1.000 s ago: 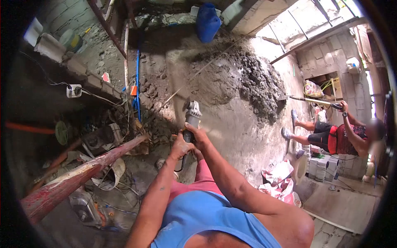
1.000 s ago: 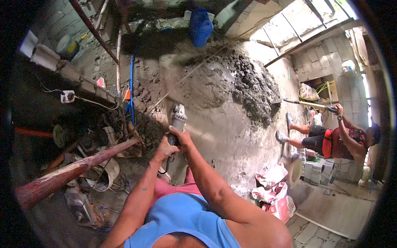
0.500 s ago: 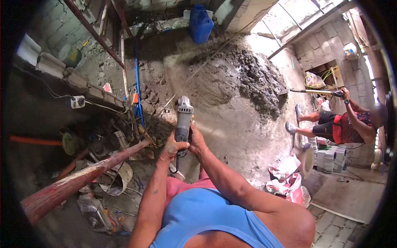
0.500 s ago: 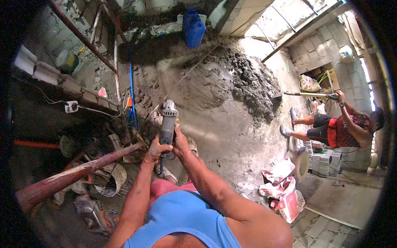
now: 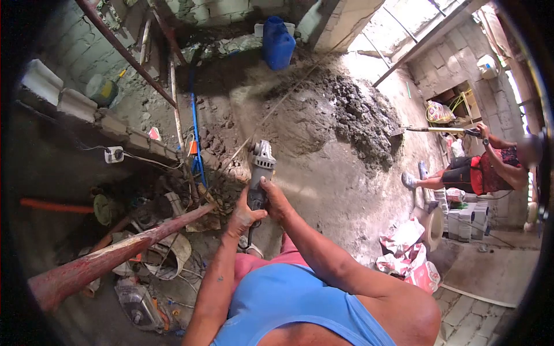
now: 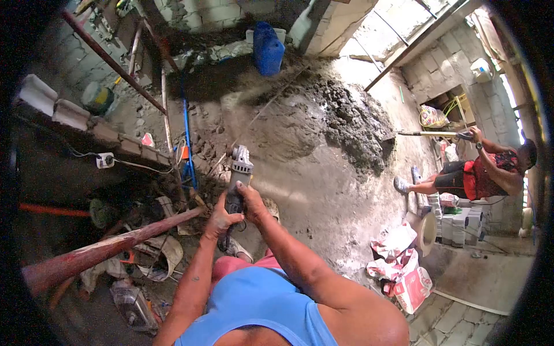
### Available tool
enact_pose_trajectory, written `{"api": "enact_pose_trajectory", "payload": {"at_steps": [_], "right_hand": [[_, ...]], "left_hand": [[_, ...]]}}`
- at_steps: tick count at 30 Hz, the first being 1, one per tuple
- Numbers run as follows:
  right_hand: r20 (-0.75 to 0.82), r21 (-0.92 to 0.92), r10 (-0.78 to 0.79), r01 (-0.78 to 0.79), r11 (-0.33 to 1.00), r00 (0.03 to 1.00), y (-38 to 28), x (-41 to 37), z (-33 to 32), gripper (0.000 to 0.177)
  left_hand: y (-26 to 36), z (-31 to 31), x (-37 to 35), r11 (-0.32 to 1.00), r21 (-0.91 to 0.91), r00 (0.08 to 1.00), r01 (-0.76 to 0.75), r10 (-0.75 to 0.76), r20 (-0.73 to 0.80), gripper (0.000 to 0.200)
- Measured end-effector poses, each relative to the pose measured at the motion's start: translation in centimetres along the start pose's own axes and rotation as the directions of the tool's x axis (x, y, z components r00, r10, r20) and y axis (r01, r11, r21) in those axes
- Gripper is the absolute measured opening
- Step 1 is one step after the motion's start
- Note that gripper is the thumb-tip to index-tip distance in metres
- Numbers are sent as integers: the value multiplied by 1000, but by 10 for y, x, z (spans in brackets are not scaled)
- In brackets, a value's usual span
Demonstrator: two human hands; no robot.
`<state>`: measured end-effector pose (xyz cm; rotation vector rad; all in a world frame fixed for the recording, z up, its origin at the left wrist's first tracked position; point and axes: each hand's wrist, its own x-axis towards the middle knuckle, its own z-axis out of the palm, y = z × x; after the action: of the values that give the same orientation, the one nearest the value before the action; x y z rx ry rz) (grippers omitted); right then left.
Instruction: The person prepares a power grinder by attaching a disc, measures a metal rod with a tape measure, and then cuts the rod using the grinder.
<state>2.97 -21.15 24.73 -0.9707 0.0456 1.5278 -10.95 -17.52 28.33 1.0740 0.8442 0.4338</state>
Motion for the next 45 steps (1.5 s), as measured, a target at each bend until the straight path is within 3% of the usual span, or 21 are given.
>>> {"api": "enact_pose_trajectory", "payload": {"at_steps": [2, 4, 7, 10, 17, 20, 22, 24, 27, 29, 33, 35, 37, 40, 45], "right_hand": [[24, -130, 26, -22, 991, 999, -1, 2, -1, 48], [36, -145, 23, -17, 989, 999, 7, 7, -6, 48], [31, -148, 21, -16, 989, 999, 10, 7, 0, 46], [21, -133, 34, -31, 991, 999, 13, 6, 4, 44], [37, -143, 46, -41, 989, 998, 15, 5, 10, 41], [20, -153, 59, -55, 987, 998, 15, 3, 14, 41], [19, -170, 64, -60, 984, 998, 19, 8, 8, 42], [18, -187, 69, -64, 980, 997, 22, 9, 8, 43], [-37, -206, -12, 4, 979, 999, 24, 6, 14, 43], [-118, -327, -125, 80, 942, 985, 26, 6, 14, 42], [-135, -379, -118, 59, 924, 984, 21, -2, 22, 41], [-82, -375, -60, 25, 926, 995, 23, 3, 16, 38], [-57, -290, 10, -26, 957, 998, 25, 9, 9, 37], [10, -135, 117, -115, 984, 993, 22, 10, 1, 35], [77, -14, 115, -115, 993, 990, 10, -1, -7, 34]], "left_hand": [[-1, -1, -2, 998, 66, 1000, -13, 14, -13, 90], [-5, -2, -4, 982, 183, 997, 47, -34, -75, 95], [-3, -3, -6, 958, 286, 994, -16, 46, -100, 97], [2, -2, -9, 938, 344, 988, 43, 11, -155, 96], [-10, -6, -6, 935, 338, 980, 105, -39, -195, 91], [1, 1, -11, 898, 440, 972, 15, 89, -216, 92], [13, 5, -14, 866, 472, 960, 164, -30, -278, 91], [9, 4, -14, 861, 480, 958, 171, -32, -285, 90], [-1, 2, -11, 858, 487, 958, 165, -21, -287, 86], [-7, 2, -10, 860, 488, 959, 151, -7, -284, 83], [-10, 3, -9, 840, 514, 950, 174, -7, -311, 81], [-8, 6, -10, 831, 522, 948, 192, -20, -318, 79], [-10, 9, -9, 614, 743, 939, 266, 11, -345, 89], [1, 20, -18, 521, 822, 943, 232, 87, -321, 98], [8, 36, -29, 549, 810, 959, 203, 54, -277, 112]]}}
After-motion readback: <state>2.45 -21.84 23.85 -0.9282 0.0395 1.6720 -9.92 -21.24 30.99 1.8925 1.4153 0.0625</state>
